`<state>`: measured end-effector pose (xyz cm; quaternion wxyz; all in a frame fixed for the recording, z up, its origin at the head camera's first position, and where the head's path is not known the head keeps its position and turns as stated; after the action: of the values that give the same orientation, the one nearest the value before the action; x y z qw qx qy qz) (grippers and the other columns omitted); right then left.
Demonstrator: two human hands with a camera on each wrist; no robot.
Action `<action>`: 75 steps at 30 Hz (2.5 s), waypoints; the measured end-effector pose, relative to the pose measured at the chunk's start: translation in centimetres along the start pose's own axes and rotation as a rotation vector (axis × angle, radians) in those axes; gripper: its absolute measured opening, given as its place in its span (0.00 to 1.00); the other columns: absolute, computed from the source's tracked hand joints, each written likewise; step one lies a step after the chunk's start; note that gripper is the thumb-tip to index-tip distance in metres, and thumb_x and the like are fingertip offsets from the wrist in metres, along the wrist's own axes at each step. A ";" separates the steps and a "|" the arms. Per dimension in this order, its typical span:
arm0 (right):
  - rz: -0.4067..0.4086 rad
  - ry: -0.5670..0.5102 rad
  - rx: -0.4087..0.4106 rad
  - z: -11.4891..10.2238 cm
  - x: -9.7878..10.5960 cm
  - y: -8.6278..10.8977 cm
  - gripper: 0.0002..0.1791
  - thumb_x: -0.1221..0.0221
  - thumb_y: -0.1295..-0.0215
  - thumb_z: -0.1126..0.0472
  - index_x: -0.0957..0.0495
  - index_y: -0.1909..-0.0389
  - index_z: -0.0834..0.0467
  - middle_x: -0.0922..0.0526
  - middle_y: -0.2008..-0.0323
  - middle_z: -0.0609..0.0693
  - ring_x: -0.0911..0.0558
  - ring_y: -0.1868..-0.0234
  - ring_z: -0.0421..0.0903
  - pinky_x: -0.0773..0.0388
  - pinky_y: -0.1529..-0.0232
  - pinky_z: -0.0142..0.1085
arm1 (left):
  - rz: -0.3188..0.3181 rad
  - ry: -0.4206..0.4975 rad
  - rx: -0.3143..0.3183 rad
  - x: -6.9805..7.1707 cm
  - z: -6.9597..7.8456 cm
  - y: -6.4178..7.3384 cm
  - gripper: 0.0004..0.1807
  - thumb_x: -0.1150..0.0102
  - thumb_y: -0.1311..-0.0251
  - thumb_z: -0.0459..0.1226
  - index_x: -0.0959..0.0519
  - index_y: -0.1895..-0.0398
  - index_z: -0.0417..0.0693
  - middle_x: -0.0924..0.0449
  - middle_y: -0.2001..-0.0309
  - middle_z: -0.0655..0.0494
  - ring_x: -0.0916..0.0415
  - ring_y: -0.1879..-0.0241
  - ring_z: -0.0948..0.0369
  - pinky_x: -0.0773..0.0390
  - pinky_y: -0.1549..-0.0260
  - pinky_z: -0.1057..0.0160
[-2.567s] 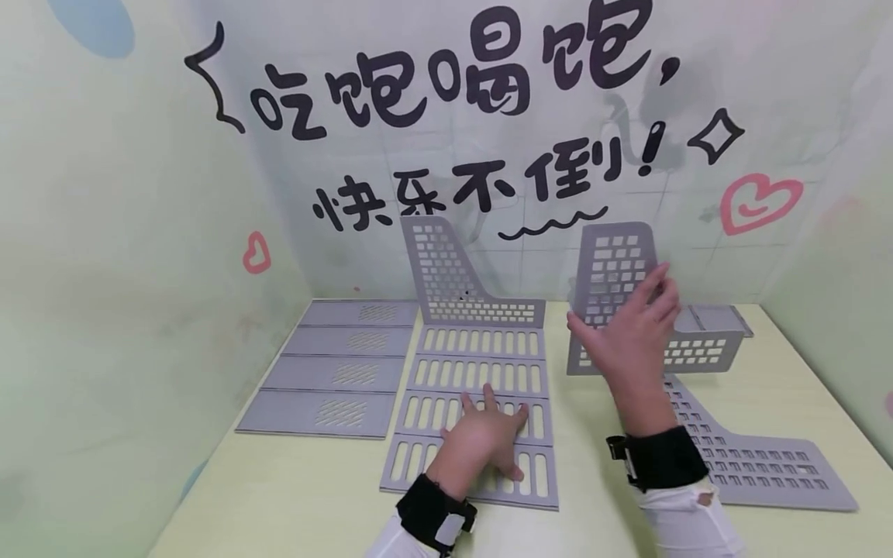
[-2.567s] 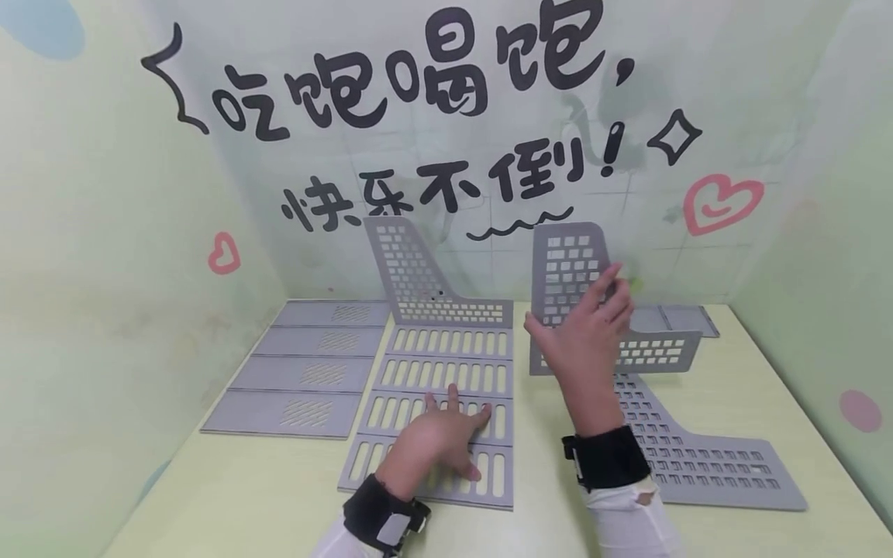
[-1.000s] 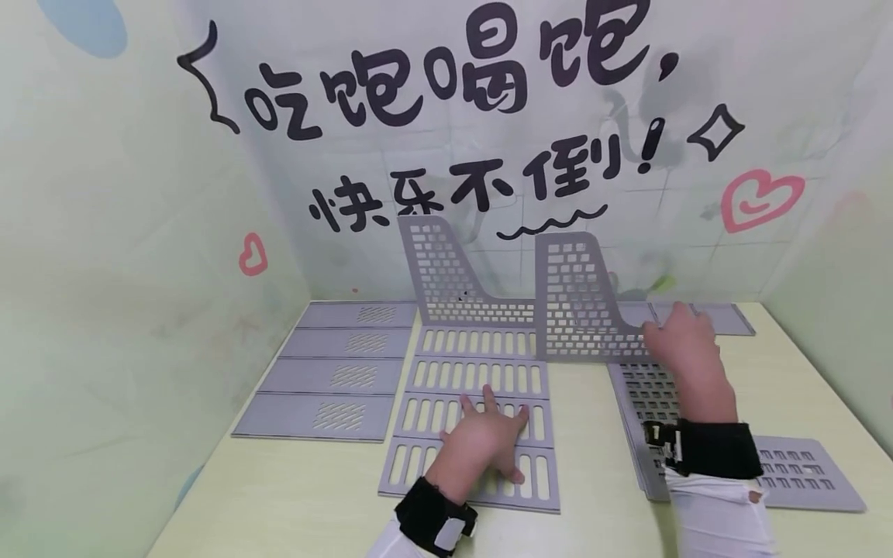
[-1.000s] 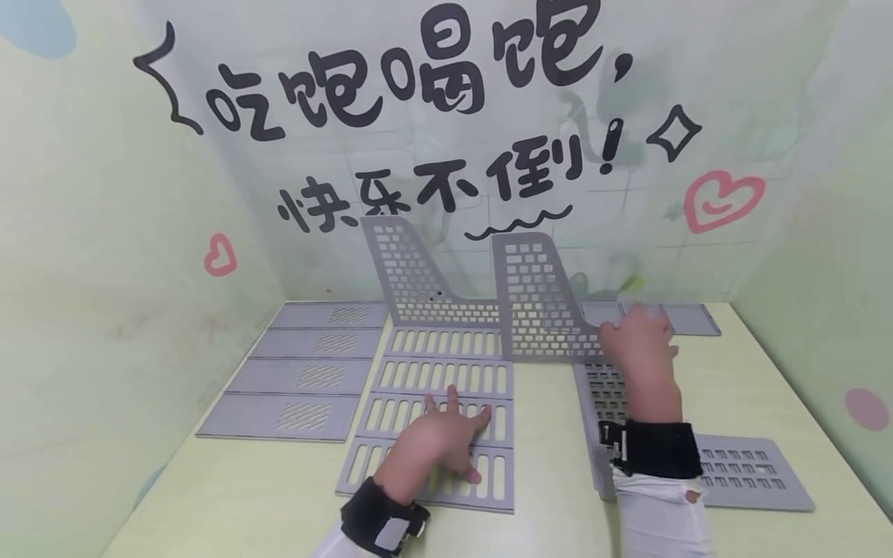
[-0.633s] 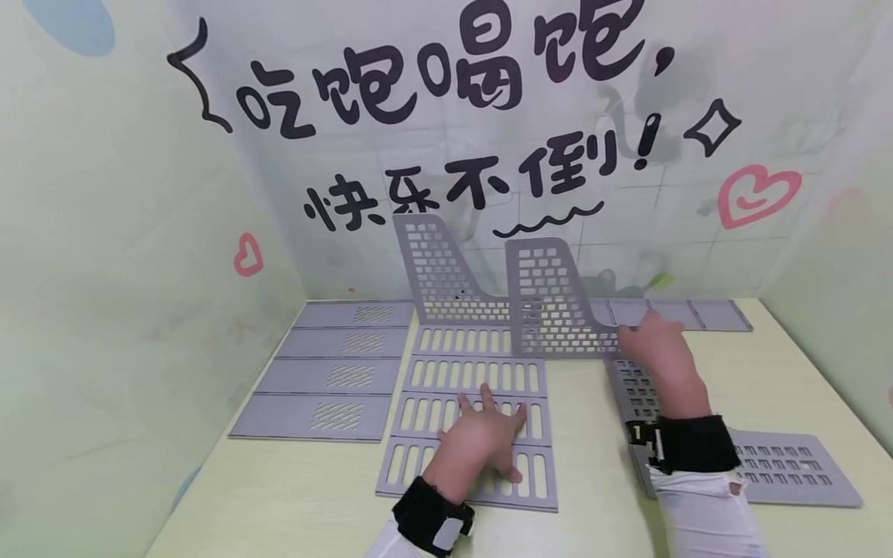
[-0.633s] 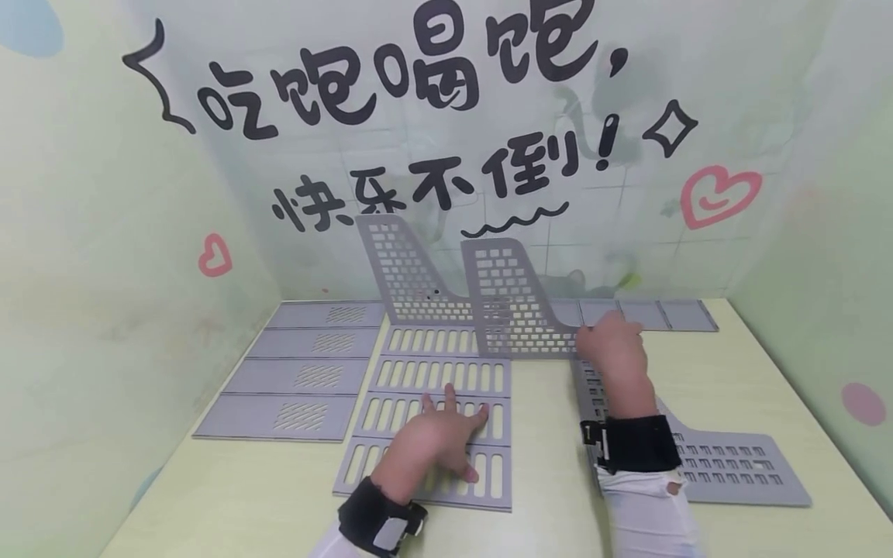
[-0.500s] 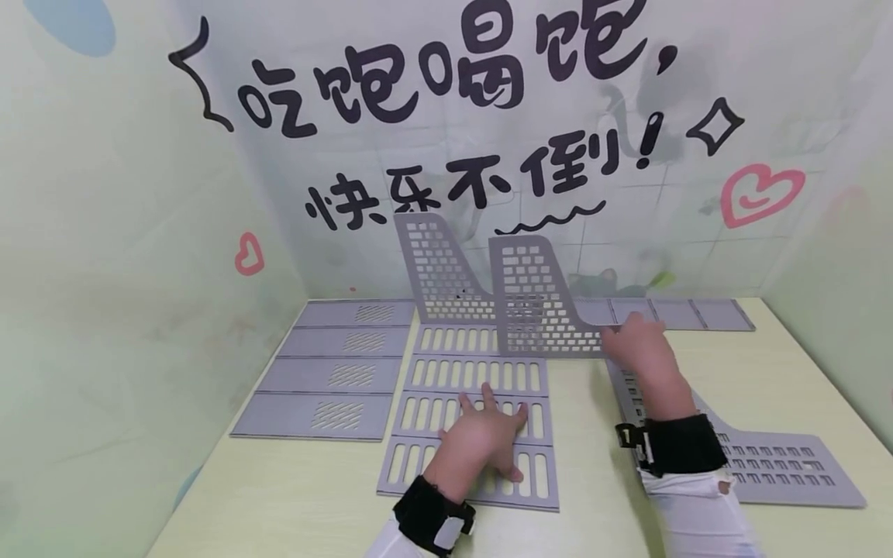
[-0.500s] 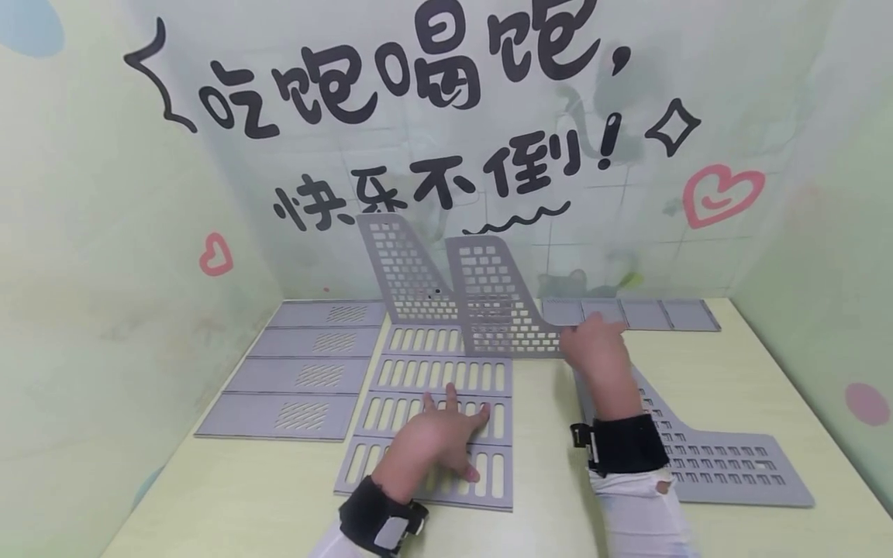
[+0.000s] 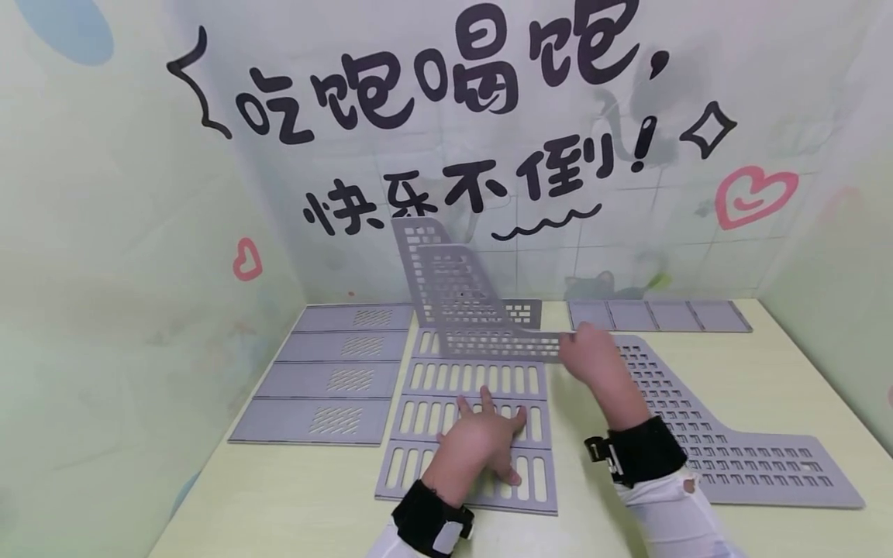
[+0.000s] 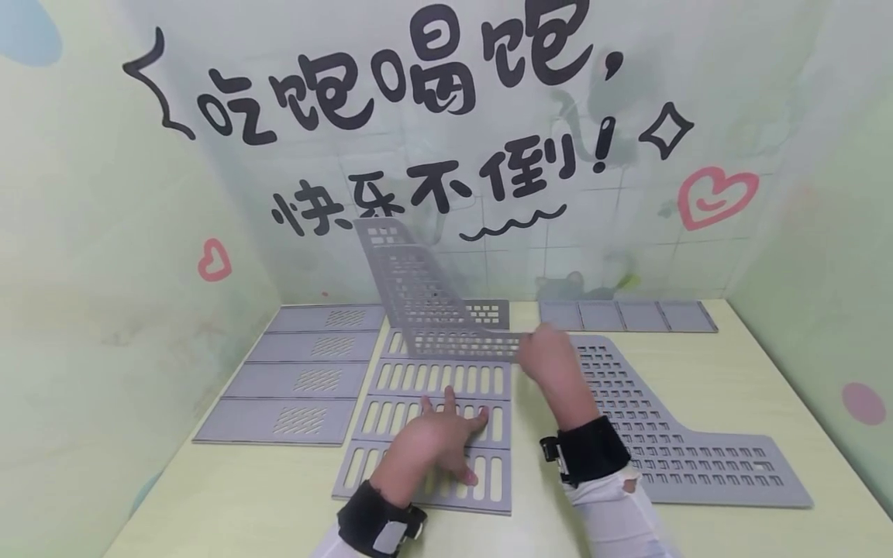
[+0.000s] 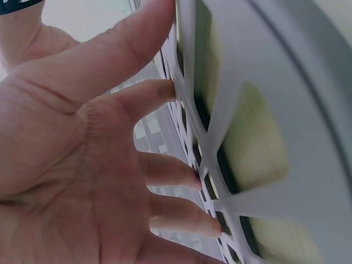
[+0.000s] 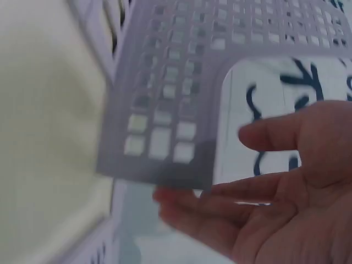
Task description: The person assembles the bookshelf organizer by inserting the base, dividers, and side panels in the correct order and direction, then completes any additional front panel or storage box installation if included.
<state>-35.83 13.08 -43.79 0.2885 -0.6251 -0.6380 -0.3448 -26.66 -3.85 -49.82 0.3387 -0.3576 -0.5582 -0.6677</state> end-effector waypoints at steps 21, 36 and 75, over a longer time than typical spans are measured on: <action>-0.140 -0.566 -0.003 -1.9 -4.1 -0.4 0.36 0.51 0.23 0.61 0.45 0.18 0.70 0.30 0.26 0.74 0.27 0.25 0.68 0.27 0.25 0.59 | 0.007 0.044 0.000 -0.2 -0.4 -0.2 0.57 0.15 0.54 0.53 0.37 0.19 0.81 0.61 0.12 0.42 0.61 0.16 0.28 0.33 0.40 0.14; -0.304 -0.226 0.191 -0.2 0.6 2.5 0.39 0.44 0.20 0.48 0.41 0.19 0.68 0.36 0.22 0.73 0.32 0.23 0.72 0.26 0.29 0.64 | -0.009 0.027 0.005 0.0 -0.4 -0.2 0.58 0.15 0.54 0.54 0.38 0.19 0.82 0.62 0.11 0.42 0.61 0.16 0.29 0.32 0.41 0.14; -0.318 0.243 -0.294 11.7 0.5 0.6 0.58 0.35 0.33 0.41 0.50 0.26 0.82 0.26 0.51 0.74 0.26 0.46 0.74 0.43 0.39 0.90 | 0.002 0.014 -0.002 0.1 -0.1 -0.1 0.57 0.15 0.53 0.53 0.38 0.18 0.80 0.61 0.12 0.42 0.61 0.15 0.29 0.31 0.41 0.15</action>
<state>-34.50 22.75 -50.34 0.2110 -0.5063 -0.6318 -0.5477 -26.79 -3.92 -49.83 0.3429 -0.3538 -0.5548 -0.6704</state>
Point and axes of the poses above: each hand's wrist, its own y-axis away from the middle knuckle, its own x-axis out of the back of the hand, z = x × y, the point moved 10 cm from there along -y, towards the middle knuckle
